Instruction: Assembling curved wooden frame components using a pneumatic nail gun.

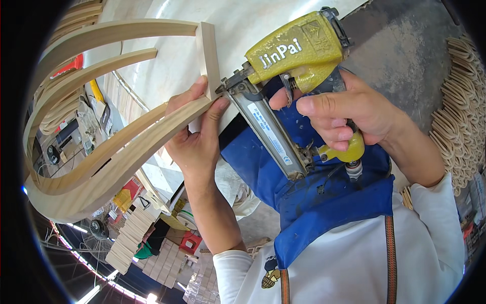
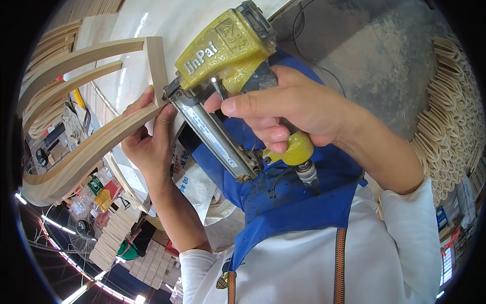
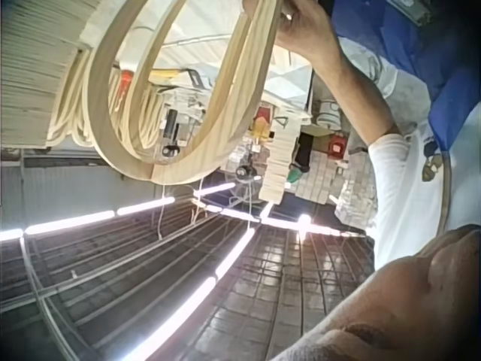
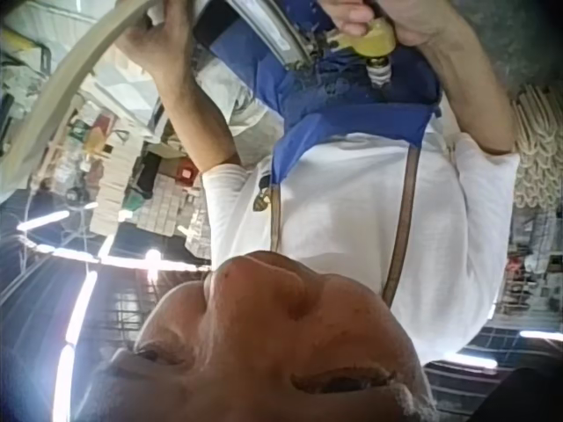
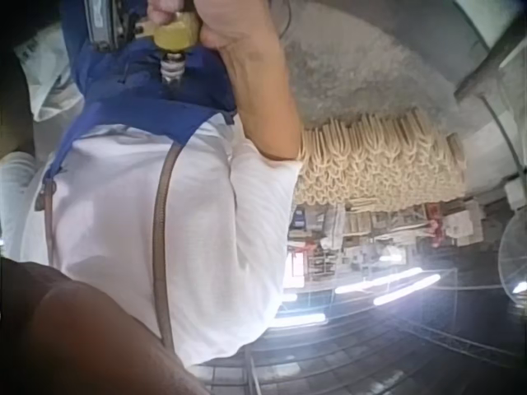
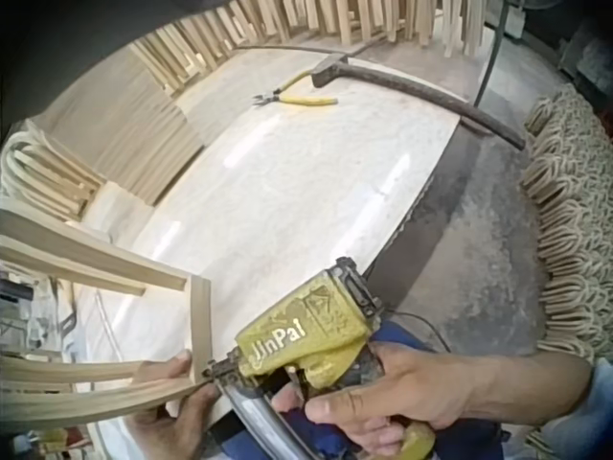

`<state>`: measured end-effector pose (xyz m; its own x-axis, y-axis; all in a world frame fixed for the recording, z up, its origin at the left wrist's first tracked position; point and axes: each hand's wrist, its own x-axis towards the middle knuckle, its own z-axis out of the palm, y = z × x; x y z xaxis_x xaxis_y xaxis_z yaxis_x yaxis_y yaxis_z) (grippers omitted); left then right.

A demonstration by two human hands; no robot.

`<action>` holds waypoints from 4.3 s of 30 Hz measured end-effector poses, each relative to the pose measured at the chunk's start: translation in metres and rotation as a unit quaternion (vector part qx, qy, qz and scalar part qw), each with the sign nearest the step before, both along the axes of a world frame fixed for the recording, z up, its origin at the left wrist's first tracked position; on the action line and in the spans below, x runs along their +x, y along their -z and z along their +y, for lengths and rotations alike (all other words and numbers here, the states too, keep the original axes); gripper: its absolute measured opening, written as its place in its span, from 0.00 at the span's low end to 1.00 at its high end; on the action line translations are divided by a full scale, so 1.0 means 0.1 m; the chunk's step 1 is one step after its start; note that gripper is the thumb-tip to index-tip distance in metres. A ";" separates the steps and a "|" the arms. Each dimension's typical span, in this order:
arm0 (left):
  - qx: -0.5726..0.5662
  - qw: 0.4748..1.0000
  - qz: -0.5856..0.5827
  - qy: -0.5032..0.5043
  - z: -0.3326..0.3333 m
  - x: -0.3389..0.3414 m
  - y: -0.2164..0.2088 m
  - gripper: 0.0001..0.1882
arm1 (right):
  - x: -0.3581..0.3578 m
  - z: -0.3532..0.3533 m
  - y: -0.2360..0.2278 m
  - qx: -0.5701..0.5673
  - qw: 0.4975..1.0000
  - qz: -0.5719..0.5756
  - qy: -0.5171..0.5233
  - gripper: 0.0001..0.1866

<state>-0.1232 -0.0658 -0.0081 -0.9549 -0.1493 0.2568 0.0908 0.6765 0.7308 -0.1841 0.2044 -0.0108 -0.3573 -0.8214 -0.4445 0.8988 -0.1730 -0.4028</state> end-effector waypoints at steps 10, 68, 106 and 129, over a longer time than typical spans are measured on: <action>-0.008 1.000 0.005 0.008 -0.03 0.01 0.02 0.22 | 0.07 -0.03 0.01 0.035 0.999 -0.014 -0.003 0.19; 0.156 0.972 -0.164 0.068 0.00 -0.78 -0.24 0.18 | -0.65 0.11 -0.13 0.260 0.170 0.948 -0.061 0.12; 0.129 0.978 -0.143 0.082 -0.04 -0.79 -0.18 0.15 | -0.68 0.24 -0.15 0.220 0.267 0.932 -0.110 0.10; 0.133 0.976 -0.149 0.088 -0.05 -0.79 -0.18 0.15 | -0.80 0.14 -0.14 0.210 0.211 0.954 -0.033 0.08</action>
<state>-0.2019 -0.0706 0.0102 -0.9980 0.0009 -0.0624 -0.0553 0.4528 0.8899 -0.2638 0.2188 0.0028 -0.2081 -0.8837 0.4192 -0.9743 0.2249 -0.0096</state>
